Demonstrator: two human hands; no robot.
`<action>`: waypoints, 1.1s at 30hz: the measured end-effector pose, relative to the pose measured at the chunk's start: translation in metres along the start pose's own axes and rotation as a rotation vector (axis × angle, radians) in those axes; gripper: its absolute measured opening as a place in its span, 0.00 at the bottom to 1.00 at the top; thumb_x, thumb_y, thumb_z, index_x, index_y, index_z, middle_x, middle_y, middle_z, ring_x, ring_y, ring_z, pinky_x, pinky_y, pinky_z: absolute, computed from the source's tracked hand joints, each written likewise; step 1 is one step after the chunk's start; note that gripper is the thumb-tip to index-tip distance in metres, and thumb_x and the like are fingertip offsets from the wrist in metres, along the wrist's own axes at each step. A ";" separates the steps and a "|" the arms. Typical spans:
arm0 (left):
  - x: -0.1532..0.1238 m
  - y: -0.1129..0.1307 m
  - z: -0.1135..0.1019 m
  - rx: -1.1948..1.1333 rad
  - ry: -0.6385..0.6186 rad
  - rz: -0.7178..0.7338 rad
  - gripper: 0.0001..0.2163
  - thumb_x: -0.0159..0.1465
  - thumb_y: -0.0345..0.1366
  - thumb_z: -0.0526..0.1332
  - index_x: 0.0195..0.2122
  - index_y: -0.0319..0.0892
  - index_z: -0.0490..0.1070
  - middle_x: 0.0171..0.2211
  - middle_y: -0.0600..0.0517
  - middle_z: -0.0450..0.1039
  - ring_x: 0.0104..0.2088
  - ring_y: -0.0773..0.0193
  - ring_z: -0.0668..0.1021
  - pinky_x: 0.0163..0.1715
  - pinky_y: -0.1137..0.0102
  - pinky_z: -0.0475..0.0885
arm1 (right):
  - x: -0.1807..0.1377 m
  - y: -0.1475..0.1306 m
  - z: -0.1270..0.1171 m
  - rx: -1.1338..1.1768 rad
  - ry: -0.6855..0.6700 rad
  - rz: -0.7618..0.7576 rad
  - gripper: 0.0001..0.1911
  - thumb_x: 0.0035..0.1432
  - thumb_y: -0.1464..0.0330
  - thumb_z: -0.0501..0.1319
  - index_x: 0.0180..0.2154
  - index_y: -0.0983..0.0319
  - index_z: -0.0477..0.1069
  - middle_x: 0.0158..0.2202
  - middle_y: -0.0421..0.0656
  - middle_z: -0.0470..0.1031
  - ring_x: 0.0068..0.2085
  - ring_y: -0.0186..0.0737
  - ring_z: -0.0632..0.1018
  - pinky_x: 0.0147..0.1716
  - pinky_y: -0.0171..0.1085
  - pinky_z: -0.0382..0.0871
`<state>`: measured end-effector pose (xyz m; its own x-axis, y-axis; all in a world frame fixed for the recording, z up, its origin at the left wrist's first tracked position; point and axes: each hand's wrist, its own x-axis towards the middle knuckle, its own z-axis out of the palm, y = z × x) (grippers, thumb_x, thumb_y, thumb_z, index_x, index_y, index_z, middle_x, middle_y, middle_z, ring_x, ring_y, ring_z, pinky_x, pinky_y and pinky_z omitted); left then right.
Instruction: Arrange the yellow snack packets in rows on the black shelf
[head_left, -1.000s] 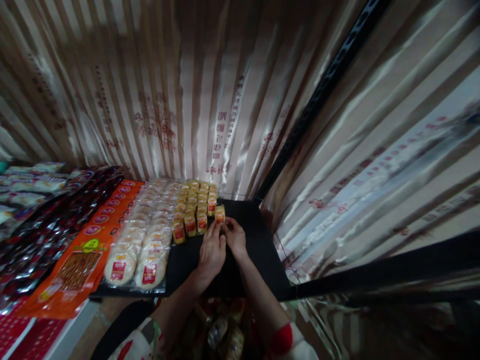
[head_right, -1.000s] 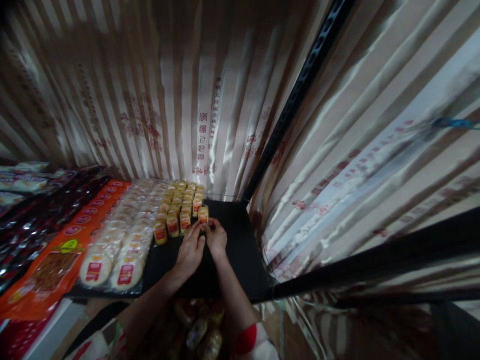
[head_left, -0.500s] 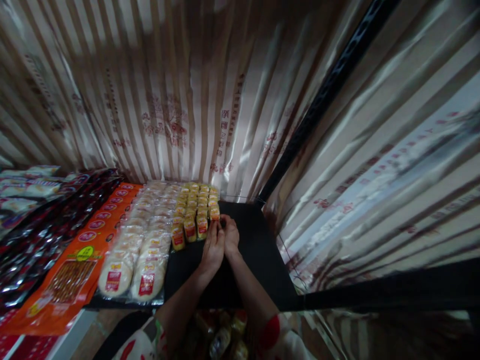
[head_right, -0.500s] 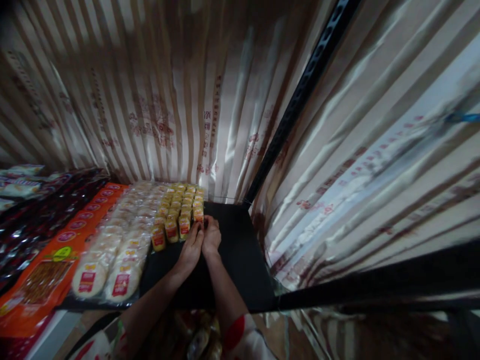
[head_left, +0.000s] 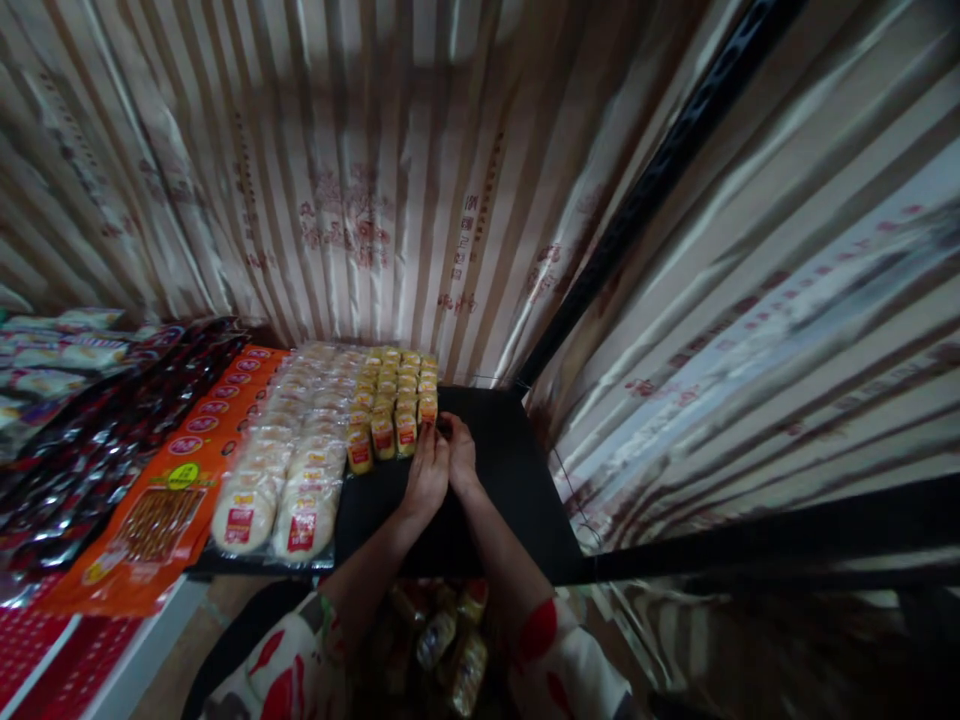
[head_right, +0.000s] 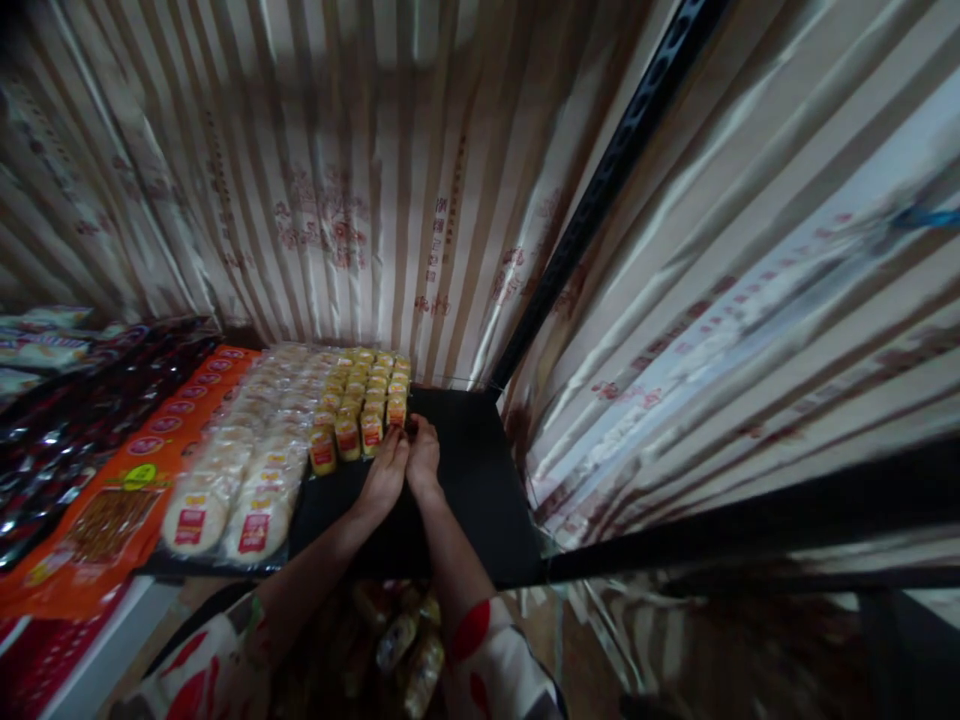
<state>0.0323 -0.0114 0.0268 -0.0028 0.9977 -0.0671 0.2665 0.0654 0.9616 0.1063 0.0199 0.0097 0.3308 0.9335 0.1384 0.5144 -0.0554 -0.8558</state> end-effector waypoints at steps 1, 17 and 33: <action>-0.003 0.000 -0.001 0.009 0.005 0.005 0.19 0.64 0.34 0.48 0.54 0.35 0.62 0.60 0.42 0.57 0.61 0.60 0.58 0.62 0.62 0.50 | -0.004 0.000 -0.001 -0.002 0.025 0.010 0.17 0.49 0.70 0.55 0.42 0.63 0.69 0.40 0.46 0.73 0.33 0.37 0.74 0.35 0.36 0.68; -0.182 -0.069 -0.058 0.065 -0.104 0.148 0.13 0.55 0.25 0.49 0.33 0.41 0.71 0.35 0.48 0.73 0.38 0.62 0.74 0.42 0.66 0.69 | -0.200 0.002 -0.038 -0.023 -0.029 -0.136 0.14 0.60 0.63 0.50 0.34 0.62 0.71 0.32 0.44 0.76 0.34 0.36 0.76 0.35 0.33 0.68; -0.195 -0.112 -0.059 0.018 -0.166 -0.374 0.12 0.50 0.24 0.56 0.33 0.44 0.73 0.38 0.48 0.77 0.44 0.56 0.75 0.49 0.63 0.65 | -0.220 0.043 -0.005 -0.829 -0.611 0.055 0.18 0.57 0.75 0.47 0.44 0.63 0.71 0.41 0.52 0.76 0.45 0.47 0.74 0.38 0.39 0.65</action>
<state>-0.0540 -0.2119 -0.0525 0.0525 0.8892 -0.4544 0.2939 0.4212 0.8581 0.0594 -0.1900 -0.0546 0.0309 0.9302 -0.3656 0.9714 -0.1141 -0.2082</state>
